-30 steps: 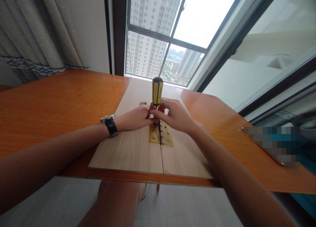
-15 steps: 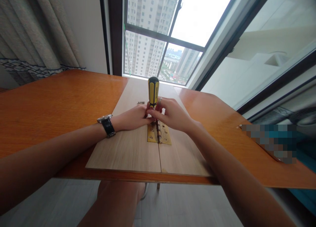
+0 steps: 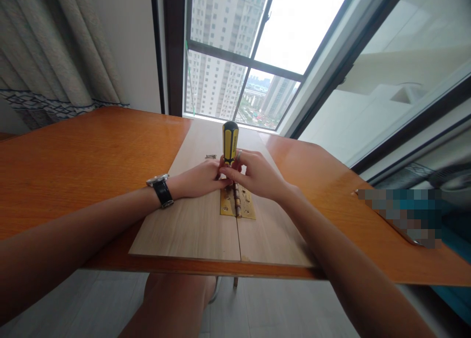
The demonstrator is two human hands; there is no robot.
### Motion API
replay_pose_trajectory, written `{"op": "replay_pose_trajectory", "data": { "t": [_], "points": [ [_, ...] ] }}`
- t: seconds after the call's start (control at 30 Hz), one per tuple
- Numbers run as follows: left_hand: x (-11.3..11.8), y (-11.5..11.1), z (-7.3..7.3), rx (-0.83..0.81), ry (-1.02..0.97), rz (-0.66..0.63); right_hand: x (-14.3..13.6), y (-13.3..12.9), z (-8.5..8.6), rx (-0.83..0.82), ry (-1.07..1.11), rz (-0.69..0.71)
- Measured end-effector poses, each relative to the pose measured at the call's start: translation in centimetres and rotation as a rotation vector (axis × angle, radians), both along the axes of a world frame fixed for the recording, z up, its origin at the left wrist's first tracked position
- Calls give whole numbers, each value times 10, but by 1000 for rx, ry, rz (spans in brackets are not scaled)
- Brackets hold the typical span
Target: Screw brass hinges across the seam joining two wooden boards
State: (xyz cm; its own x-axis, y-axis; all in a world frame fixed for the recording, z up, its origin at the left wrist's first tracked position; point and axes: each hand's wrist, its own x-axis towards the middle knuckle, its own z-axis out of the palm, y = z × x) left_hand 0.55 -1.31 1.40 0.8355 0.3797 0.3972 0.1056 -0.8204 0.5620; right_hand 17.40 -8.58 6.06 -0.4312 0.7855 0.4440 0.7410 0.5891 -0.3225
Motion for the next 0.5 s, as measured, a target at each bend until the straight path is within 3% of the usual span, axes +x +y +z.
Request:
{"op": "replay_pose_trajectory", "data": {
  "t": [0.5],
  "points": [
    [1, 1, -2, -5, -20, -8, 0, 0, 0, -13, 30, 5]
  ]
}}
